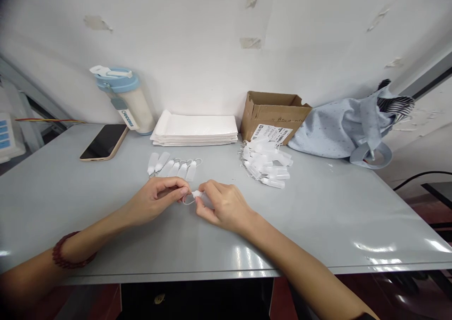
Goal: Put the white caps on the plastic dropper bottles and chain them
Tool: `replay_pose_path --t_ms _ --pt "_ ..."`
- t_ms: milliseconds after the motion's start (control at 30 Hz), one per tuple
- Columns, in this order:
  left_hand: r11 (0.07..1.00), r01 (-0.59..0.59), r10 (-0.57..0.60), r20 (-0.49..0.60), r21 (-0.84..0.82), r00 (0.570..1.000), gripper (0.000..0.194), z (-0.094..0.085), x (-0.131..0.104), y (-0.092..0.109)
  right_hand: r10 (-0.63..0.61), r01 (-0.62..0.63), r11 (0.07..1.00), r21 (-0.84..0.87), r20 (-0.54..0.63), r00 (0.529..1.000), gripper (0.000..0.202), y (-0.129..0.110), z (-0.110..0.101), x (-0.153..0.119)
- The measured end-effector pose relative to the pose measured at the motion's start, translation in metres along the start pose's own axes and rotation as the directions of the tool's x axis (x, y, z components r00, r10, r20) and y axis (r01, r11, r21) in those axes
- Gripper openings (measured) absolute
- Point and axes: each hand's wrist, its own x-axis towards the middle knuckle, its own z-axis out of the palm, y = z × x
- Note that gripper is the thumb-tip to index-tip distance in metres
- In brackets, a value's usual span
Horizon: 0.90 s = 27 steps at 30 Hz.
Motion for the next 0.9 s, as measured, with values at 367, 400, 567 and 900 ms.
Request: replay_pose_path --t_ms 367,400,567,900 --pt "0.999 0.006 -0.005 -0.02 0.033 1.0 0.03 0.0006 0.0013 0.0011 -0.004 0.004 1.0 -0.025 -0.009 1.0 0.012 -0.0009 -0.0022 0.0034" --pt "0.999 0.012 -0.011 -0.027 0.041 1.0 0.031 0.0003 0.0019 0.001 -0.001 0.0 0.999 -0.033 -0.009 1.0 0.012 -0.0006 -0.0029 0.0038" --pt "0.999 0.03 -0.029 -0.045 0.033 0.999 0.035 0.0 0.0038 -0.0003 -0.011 0.009 0.999 -0.046 -0.039 0.999 0.011 -0.0001 -0.0053 0.0057" --pt "0.999 0.035 -0.037 -0.129 -0.014 0.991 0.03 -0.0061 0.0041 -0.0015 0.01 -0.01 0.999 -0.051 -0.007 1.0 0.02 0.0027 -0.0069 0.0061"
